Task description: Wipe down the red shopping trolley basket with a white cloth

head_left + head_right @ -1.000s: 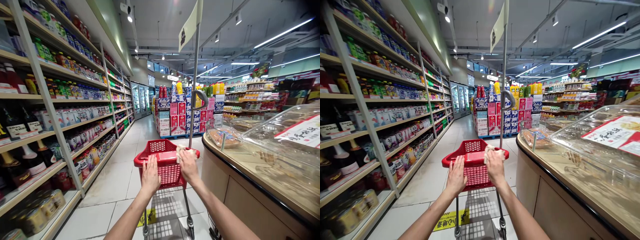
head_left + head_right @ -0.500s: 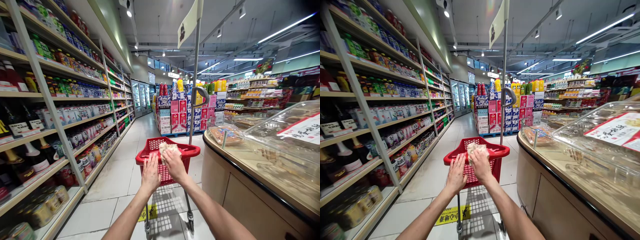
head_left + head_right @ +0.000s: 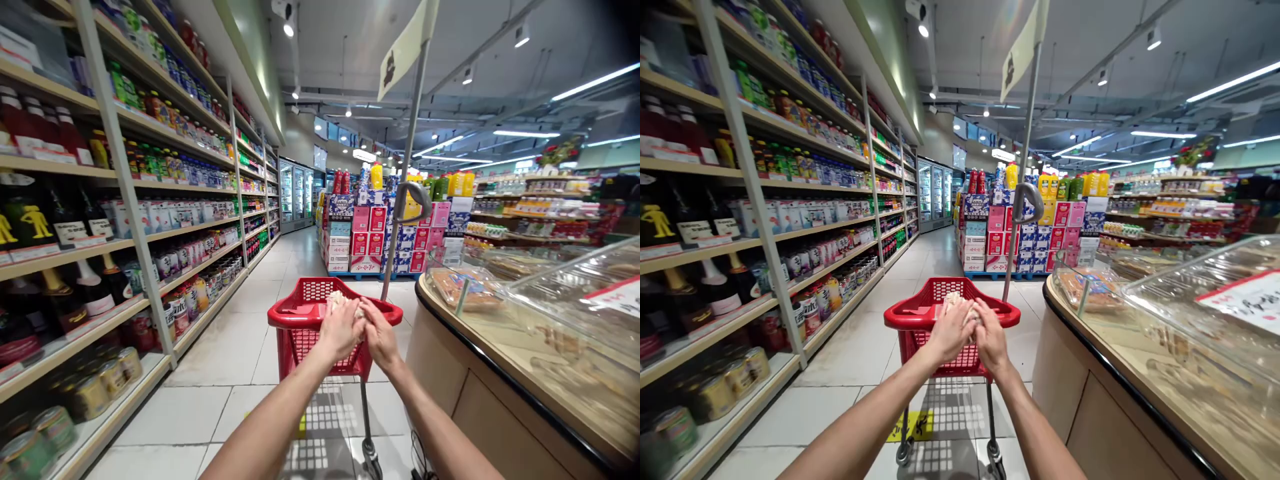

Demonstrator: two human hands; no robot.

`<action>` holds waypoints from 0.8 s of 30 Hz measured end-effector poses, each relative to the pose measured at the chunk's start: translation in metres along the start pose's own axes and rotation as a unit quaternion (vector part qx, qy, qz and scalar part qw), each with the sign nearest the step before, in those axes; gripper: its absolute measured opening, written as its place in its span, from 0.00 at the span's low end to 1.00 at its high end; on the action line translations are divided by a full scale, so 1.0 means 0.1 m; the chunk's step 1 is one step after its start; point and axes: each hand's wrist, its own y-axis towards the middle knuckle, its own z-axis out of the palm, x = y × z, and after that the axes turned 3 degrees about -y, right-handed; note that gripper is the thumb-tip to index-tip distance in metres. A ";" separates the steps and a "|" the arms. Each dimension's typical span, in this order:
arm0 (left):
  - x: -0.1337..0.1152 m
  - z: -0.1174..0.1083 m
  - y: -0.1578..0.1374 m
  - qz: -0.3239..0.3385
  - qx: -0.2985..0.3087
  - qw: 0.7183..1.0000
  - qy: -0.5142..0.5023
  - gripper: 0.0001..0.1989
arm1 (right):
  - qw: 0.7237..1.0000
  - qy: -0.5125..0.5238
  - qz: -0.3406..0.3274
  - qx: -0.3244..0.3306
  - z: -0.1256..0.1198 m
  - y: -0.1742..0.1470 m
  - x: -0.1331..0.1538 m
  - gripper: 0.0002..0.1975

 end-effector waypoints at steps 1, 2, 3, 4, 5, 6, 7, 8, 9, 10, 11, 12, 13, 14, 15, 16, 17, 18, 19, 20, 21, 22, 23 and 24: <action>-0.01 0.06 0.01 0.003 0.008 1.000 0.015 0.24 | 0.999 -0.018 0.026 -0.020 -0.04 -0.02 -0.07 0.21; 0.02 0.11 0.00 0.002 0.007 0.999 0.034 0.25 | 0.998 -0.045 0.043 -0.026 -0.08 -0.04 -0.14 0.20; 0.07 0.15 -0.03 -0.002 0.001 0.999 0.051 0.26 | 0.996 -0.073 0.049 -0.016 -0.12 -0.05 -0.21 0.20; 0.16 0.15 -0.06 -0.010 -0.008 0.998 0.065 0.26 | 0.994 -0.095 0.048 0.002 -0.14 -0.06 -0.26 0.19; 0.26 0.13 -0.10 -0.030 -0.019 0.996 0.077 0.24 | 0.993 -0.107 0.041 0.023 -0.15 -0.07 -0.29 0.19; 0.36 0.09 -0.14 -0.062 -0.030 0.994 0.087 0.23 | 0.993 -0.109 0.033 0.036 -0.15 -0.06 -0.30 0.19; 0.46 0.04 -0.17 -0.103 -0.042 0.989 0.095 0.21 | 0.993 -0.104 0.027 0.043 -0.13 -0.06 -0.29 0.19; 0.54 -0.02 -0.18 -0.142 -0.053 0.983 0.102 0.19 | 0.994 -0.094 0.023 0.043 -0.11 -0.05 -0.26 0.19; 0.59 -0.06 -0.19 -0.172 -0.060 0.977 0.107 0.19 | 0.996 -0.081 0.019 0.043 -0.07 -0.04 -0.22 0.19; 0.60 -0.09 -0.18 -0.189 -0.062 0.974 0.109 0.18 | 0.997 -0.068 0.013 0.040 -0.03 -0.03 -0.17 0.19; 0.57 -0.10 -0.16 -0.192 -0.059 0.973 0.110 0.18 | 0.998 -0.057 0.007 0.036 0.00 -0.02 -0.13 0.19; 0.53 -0.08 -0.14 -0.177 -0.054 0.977 0.108 0.18 | 0.998 -0.049 0.000 0.031 0.04 -0.02 -0.09 0.20; 0.48 -0.06 -0.12 -0.147 -0.047 0.982 0.105 0.18 | 0.999 -0.044 -0.006 0.026 0.07 -0.03 -0.05 0.20; 0.44 -0.04 -0.11 -0.109 -0.041 0.988 0.102 0.18 | 0.999 -0.041 -0.013 0.023 0.10 -0.04 -0.03 0.20; 0.42 -0.03 -0.10 -0.076 -0.038 0.991 0.102 0.18 | 0.999 -0.039 -0.019 0.021 0.12 -0.04 -0.01 0.20; 0.44 -0.04 -0.11 -0.055 -0.037 0.992 0.103 0.18 | 0.999 -0.037 -0.023 0.021 0.13 -0.06 0.01 0.21; 0.48 -0.07 -0.12 -0.050 -0.039 0.992 0.107 0.18 | 0.999 -0.035 -0.025 0.023 0.14 -0.07 0.02 0.21; 0.56 -0.12 -0.15 -0.064 -0.043 0.990 0.114 0.17 | 0.999 -0.032 -0.024 0.024 0.14 -0.08 0.03 0.21; 0.64 -0.18 -0.17 -0.094 -0.050 0.987 0.121 0.16 | 0.999 -0.029 -0.020 0.024 0.15 -0.09 0.05 0.21; 0.71 -0.23 -0.19 -0.114 -0.057 0.984 0.125 0.16 | 0.999 -0.026 -0.015 0.023 0.15 -0.10 0.06 0.21; 0.76 -0.27 -0.21 -0.129 -0.062 0.981 0.128 0.17 | 0.999 -0.023 -0.011 0.020 0.15 -0.11 0.08 0.20; 0.77 -0.28 -0.21 -0.136 -0.064 0.980 0.129 0.18 | 1.000 -0.022 -0.008 0.017 0.16 -0.12 0.10 0.20; 0.74 -0.26 -0.21 -0.132 -0.062 0.981 0.129 0.18 | 1.000 -0.022 -0.008 0.013 0.16 -0.13 0.12 0.20; 0.68 -0.23 -0.19 -0.116 -0.057 0.984 0.126 0.17 | 1.000 -0.024 -0.009 0.011 0.15 -0.14 0.13 0.20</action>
